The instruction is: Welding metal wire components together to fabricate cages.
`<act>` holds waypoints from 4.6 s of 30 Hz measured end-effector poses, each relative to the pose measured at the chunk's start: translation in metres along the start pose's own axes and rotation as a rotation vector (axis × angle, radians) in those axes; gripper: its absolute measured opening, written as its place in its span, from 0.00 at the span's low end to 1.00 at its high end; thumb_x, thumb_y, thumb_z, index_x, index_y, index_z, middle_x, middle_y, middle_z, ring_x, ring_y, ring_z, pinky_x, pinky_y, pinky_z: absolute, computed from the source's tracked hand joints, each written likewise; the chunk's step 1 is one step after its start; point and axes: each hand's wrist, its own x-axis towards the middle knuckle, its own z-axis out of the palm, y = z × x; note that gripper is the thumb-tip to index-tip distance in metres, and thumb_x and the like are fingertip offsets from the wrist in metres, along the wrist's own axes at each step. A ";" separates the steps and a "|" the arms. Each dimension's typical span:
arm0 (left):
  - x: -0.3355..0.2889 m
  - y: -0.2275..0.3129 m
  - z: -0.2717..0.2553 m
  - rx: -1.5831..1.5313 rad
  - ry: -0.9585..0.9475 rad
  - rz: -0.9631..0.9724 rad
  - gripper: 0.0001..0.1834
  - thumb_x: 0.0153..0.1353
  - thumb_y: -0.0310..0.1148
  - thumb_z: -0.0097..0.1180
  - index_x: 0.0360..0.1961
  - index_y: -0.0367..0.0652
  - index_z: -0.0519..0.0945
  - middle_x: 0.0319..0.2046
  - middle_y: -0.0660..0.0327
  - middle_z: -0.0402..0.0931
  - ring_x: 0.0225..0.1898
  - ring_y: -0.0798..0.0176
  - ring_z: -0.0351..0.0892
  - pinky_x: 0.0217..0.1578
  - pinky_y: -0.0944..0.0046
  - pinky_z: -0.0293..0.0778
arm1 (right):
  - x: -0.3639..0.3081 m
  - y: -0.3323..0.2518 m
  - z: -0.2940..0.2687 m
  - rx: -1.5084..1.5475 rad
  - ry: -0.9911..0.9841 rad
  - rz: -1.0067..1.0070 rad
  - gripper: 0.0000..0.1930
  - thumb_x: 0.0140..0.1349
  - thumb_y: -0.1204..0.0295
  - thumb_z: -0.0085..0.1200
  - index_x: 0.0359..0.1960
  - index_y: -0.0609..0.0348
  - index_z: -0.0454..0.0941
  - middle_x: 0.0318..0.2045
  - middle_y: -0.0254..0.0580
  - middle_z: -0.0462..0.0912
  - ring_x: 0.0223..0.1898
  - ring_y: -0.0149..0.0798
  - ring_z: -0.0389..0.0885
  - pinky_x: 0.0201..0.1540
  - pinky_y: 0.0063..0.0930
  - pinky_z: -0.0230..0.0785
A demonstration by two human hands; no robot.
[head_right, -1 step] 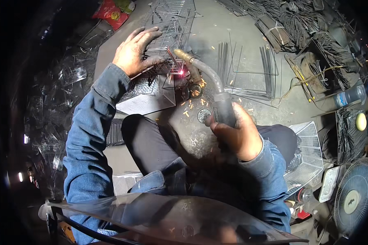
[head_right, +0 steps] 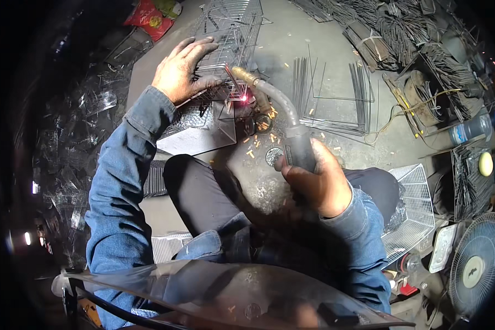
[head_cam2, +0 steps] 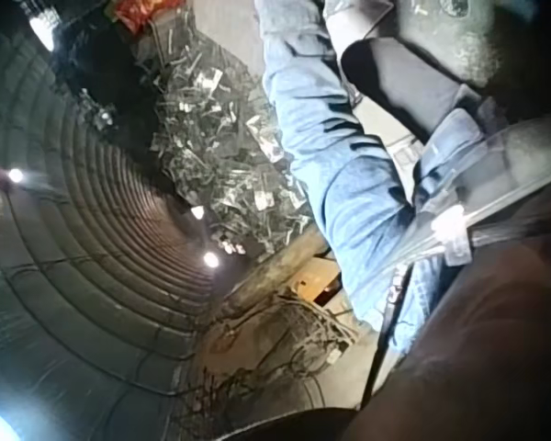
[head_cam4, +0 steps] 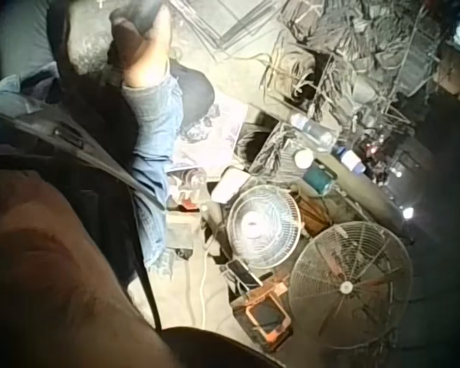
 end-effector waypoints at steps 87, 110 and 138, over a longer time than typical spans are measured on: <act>0.212 0.047 0.027 0.124 -0.198 0.302 0.34 0.37 0.45 0.67 0.50 0.53 0.74 0.36 0.56 0.77 0.38 0.50 0.77 0.38 0.55 0.75 | 0.109 -0.009 -0.050 -0.128 0.492 -0.424 0.08 0.55 0.76 0.51 0.37 0.60 0.70 0.21 0.32 0.72 0.15 0.24 0.66 0.17 0.20 0.60; 0.205 0.062 0.004 0.184 -0.320 0.184 0.54 0.27 0.40 0.73 0.61 0.57 0.60 0.44 0.51 0.73 0.44 0.47 0.76 0.41 0.52 0.74 | 0.078 -0.030 -0.056 0.181 0.384 -0.193 0.10 0.54 0.73 0.53 0.38 0.59 0.70 0.21 0.32 0.71 0.16 0.24 0.66 0.18 0.19 0.60; 0.207 0.055 0.015 0.196 -0.337 0.203 0.50 0.29 0.43 0.74 0.60 0.54 0.65 0.48 0.56 0.71 0.49 0.49 0.73 0.45 0.51 0.72 | 0.078 -0.015 -0.061 0.159 0.318 -0.208 0.08 0.55 0.74 0.49 0.36 0.62 0.68 0.15 0.34 0.68 0.12 0.26 0.63 0.15 0.20 0.58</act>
